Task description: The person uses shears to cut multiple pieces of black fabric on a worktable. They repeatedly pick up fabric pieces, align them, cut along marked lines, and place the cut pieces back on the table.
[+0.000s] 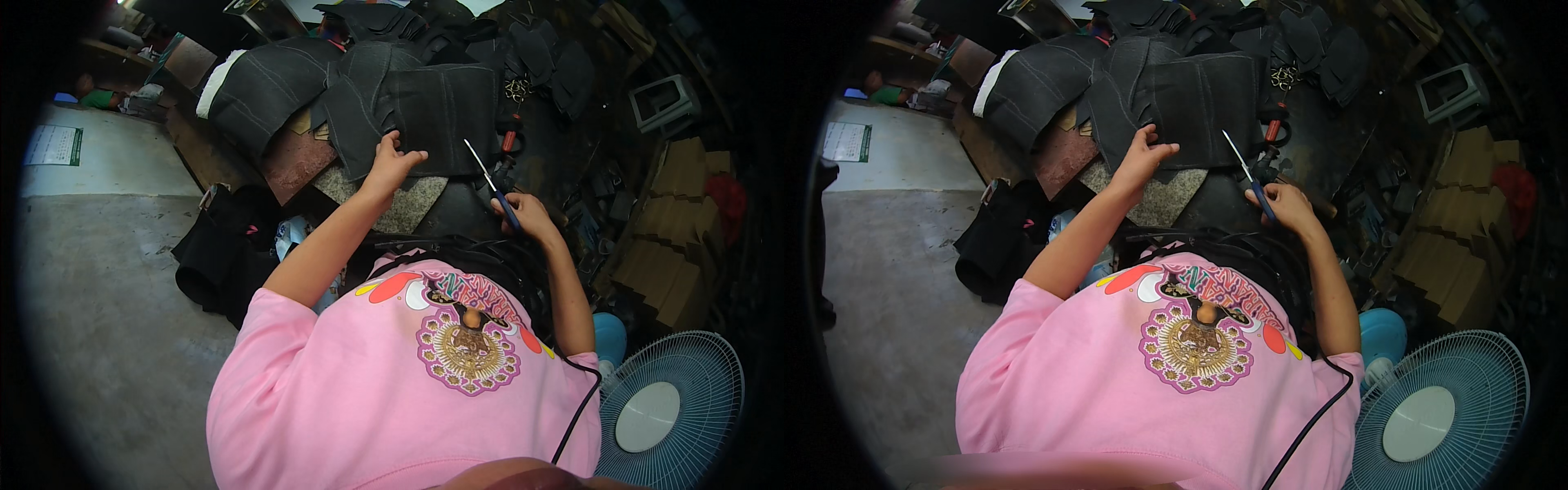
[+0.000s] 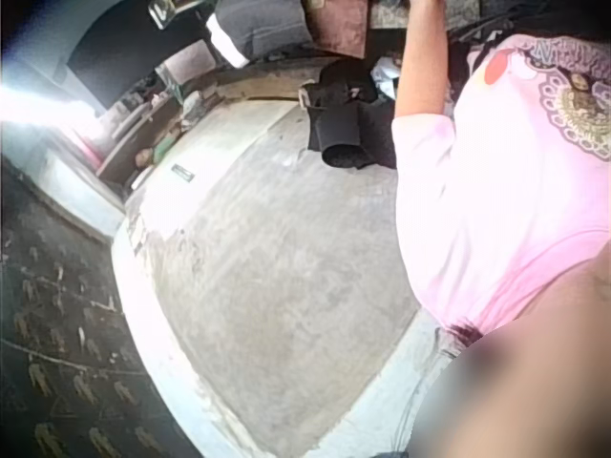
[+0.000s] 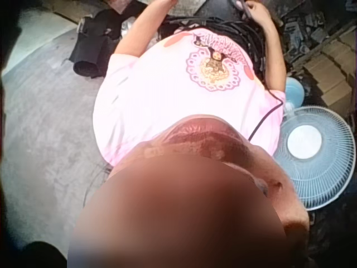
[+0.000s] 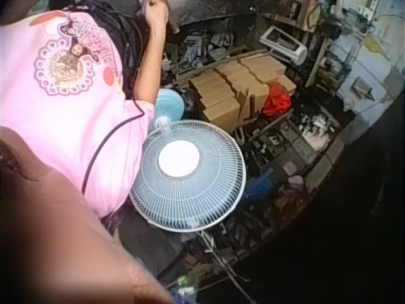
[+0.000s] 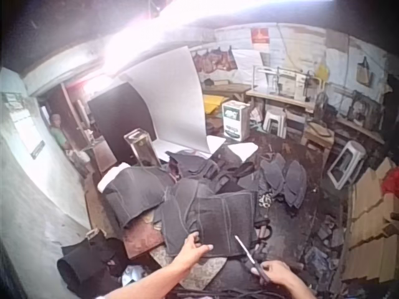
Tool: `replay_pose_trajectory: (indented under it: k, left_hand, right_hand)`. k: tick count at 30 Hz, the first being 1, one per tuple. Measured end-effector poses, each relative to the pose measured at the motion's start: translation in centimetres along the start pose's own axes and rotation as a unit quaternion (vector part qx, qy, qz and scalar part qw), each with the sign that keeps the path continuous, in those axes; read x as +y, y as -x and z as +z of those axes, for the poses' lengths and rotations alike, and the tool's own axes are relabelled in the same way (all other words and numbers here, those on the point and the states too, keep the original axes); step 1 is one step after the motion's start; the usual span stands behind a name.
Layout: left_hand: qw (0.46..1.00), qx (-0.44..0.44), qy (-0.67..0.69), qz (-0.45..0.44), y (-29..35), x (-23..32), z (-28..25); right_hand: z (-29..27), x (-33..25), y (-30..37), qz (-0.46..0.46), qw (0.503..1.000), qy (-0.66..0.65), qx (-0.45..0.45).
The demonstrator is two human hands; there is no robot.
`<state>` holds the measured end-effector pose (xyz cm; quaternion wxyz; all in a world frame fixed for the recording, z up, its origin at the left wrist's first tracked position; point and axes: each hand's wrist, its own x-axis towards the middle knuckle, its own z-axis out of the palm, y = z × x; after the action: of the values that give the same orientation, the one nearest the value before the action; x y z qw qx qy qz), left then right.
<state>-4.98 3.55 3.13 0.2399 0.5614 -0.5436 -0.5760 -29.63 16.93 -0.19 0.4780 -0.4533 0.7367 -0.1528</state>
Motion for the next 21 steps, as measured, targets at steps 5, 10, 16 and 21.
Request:
replay_pose_trajectory:
  k: [5, 10, 16, 21]
  left_hand:
    - [0.997, -0.016, 0.062, -0.045, -1.5, 0.6, -0.6]
    - [0.997, -0.037, -0.050, 0.045, -2.0, 0.6, -0.2]
    - [0.907, 0.058, -0.322, 0.265, -1.8, 0.7, 0.6]
    - [0.934, -0.007, -0.269, 0.236, -3.0, 0.8, 1.0]
  right_hand:
    - [0.4, 0.8, -0.8, -0.008, 0.999, -0.040, -0.012]
    - [0.7, 1.3, -1.3, -0.004, 0.999, -0.043, -0.011]
    - [0.7, 1.4, -1.3, -0.003, 0.999, -0.036, -0.014]
    - [0.8, 1.4, -1.4, 0.008, 0.999, -0.037, -0.019]
